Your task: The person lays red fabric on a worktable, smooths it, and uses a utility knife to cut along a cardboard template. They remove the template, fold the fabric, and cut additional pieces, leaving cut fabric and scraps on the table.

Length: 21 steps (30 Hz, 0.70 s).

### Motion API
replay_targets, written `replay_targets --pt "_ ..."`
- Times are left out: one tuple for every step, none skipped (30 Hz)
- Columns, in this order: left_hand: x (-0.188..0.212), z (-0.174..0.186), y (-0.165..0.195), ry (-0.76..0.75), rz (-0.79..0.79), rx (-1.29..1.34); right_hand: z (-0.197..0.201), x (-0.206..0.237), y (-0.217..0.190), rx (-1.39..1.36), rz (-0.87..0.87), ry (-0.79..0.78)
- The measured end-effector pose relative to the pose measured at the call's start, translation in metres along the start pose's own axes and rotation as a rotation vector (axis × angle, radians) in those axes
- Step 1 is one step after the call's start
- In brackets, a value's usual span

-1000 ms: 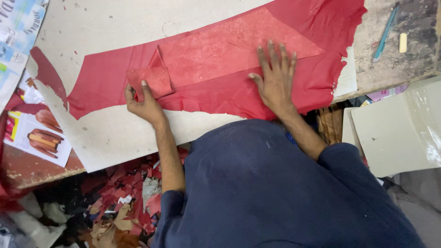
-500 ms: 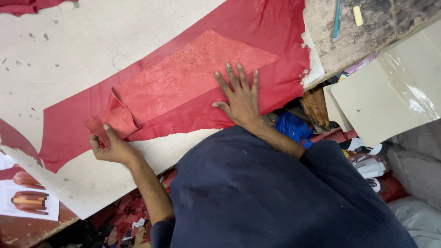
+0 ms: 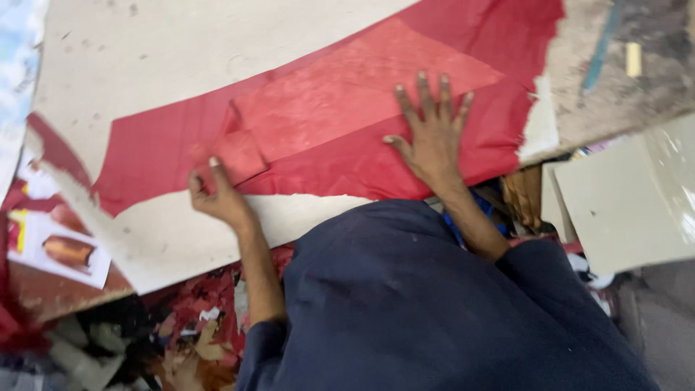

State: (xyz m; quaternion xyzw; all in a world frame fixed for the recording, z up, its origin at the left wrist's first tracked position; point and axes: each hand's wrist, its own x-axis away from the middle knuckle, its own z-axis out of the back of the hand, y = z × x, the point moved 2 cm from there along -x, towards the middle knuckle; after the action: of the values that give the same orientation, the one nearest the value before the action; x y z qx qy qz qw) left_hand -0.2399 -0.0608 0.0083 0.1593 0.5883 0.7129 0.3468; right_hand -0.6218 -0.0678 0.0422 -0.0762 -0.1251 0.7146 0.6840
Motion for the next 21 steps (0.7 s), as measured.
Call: replay_targets --pt "-0.001 0.003 0.0 0.01 -0.024 0.025 0.001 -0.001 -0.002 -0.006 0.008 0.001" --pt "-0.003 0.007 0.0 0.014 -0.048 0.051 0.002 -0.002 -0.004 -0.004 0.015 -0.009" --pt "-0.004 0.012 0.0 -0.007 -0.029 0.067 0.003 -0.002 -0.006 0.004 0.014 -0.018" --pt "-0.005 0.017 0.0 -0.035 -0.008 0.086 0.003 -0.002 -0.008 -0.009 0.017 -0.027" --pt "-0.007 0.022 0.001 -0.07 0.014 0.111 0.005 -0.002 -0.01 -0.018 0.011 -0.034" --pt "-0.009 0.028 0.002 -0.039 0.036 0.15 0.006 -0.003 -0.01 -0.021 -0.003 -0.04" --pt "-0.01 0.034 0.003 -0.012 0.063 0.193 0.007 -0.003 -0.011 -0.023 0.005 -0.037" --pt "-0.012 0.039 0.003 0.012 0.089 0.238 0.008 -0.003 -0.012 -0.023 0.009 -0.033" --pt "-0.015 0.045 0.004 0.03 0.069 0.228 0.008 -0.003 -0.012 -0.024 0.013 -0.029" --pt "-0.019 0.05 0.004 0.047 0.047 0.213 0.008 -0.004 -0.012 -0.018 0.015 -0.031" --pt "-0.024 0.056 0.003 0.063 0.024 0.195 0.008 -0.004 -0.012 -0.015 0.016 -0.035" --pt "-0.03 0.061 -0.001 0.08 0.056 0.25 0.007 -0.005 -0.012 -0.014 0.018 -0.041" --pt "-0.038 0.065 -0.005 0.099 0.086 0.305 0.007 -0.005 -0.012 -0.014 0.015 -0.045" --pt "-0.047 0.068 -0.01 0.118 0.112 0.364 0.006 -0.006 -0.013 -0.014 0.013 -0.046" --pt "-0.058 0.071 -0.014 0.112 0.097 0.315 0.006 -0.007 -0.014 -0.011 0.01 -0.047" --pt "-0.07 0.073 -0.018 0.106 0.086 0.264 0.005 -0.008 -0.015 -0.003 0.009 -0.048" --pt "-0.077 0.074 -0.023 0.1 0.078 0.213 0.004 -0.009 -0.016 0.007 0.008 -0.049" --pt "-0.084 0.072 -0.027 0.108 0.09 0.242 0.004 -0.009 -0.018 0.015 0.008 -0.046" --pt "-0.094 0.072 -0.032 0.114 0.098 0.272 0.004 -0.01 -0.019 0.018 0.008 -0.044" --pt "-0.103 0.072 -0.035 0.118 0.106 0.299 0.003 -0.011 -0.02 0.019 0.006 -0.043" --pt "-0.108 0.07 -0.037 0.115 0.096 0.308 0.002 -0.012 -0.022 0.018 0.003 -0.042"
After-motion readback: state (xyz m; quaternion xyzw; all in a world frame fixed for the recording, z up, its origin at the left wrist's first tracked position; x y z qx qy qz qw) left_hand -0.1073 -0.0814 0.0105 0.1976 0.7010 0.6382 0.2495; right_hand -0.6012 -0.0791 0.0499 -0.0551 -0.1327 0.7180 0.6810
